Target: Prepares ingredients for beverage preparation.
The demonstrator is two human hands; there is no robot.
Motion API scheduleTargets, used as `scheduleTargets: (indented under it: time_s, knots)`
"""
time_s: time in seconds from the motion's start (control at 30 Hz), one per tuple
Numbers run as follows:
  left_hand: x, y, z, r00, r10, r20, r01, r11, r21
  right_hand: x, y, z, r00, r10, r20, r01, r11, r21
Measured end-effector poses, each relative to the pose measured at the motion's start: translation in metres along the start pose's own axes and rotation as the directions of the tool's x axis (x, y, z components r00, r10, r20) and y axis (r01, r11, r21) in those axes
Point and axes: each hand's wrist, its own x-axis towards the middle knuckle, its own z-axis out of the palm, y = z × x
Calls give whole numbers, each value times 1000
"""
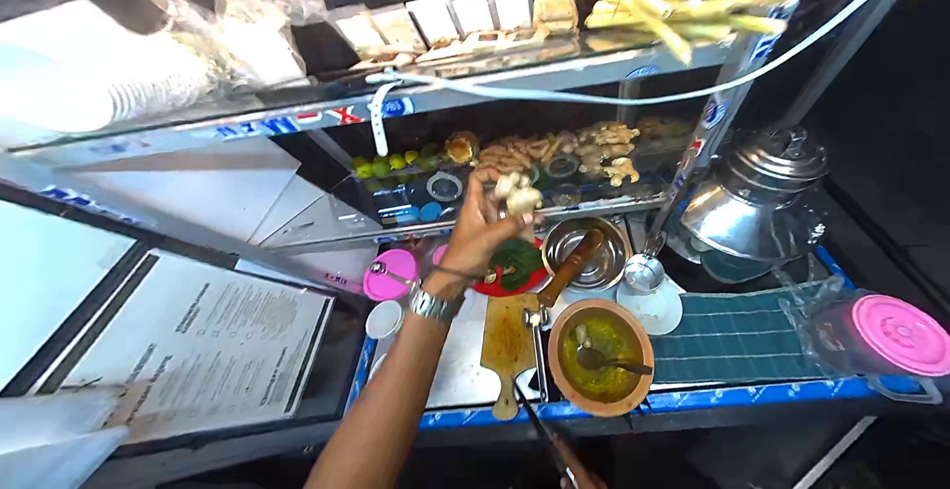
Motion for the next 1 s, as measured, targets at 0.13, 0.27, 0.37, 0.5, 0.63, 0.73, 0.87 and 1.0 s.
scheduleTargets:
  time_s: [0.13,0.27,0.37,0.5,0.63,0.73,0.87,1.0]
  knots:
    - [-96,-57,-7,964,-214,-161,168,952,-256,-2,-1,1,993,97,-68,-94,994,47]
    - [-155,-157,-16,712,-496,-497,406,868,-284,-4,-6,5,972,174,-159,-164,984,73]
    - [-188,-226,-22,637,-563,-526,534,815,-226,-4,-11,10,961,198,-193,-193,980,42]
    - [-209,-254,-22,627,-549,-553,640,768,-38,6,-24,19,954,173,-244,-195,978,-72]
    - [-214,-249,-33,631,-518,-578,734,639,229,29,-40,23,956,177,-234,-238,934,-266]
    - [-217,-246,-39,650,-510,-564,740,596,313,41,-59,25,952,235,-194,-293,880,-374]
    - [-219,-242,-40,681,-501,-534,724,570,388,48,-73,29,946,282,-162,-325,830,-453]
    - [-218,-241,-40,701,-504,-504,707,580,404,52,-75,29,936,320,-149,-351,789,-504]
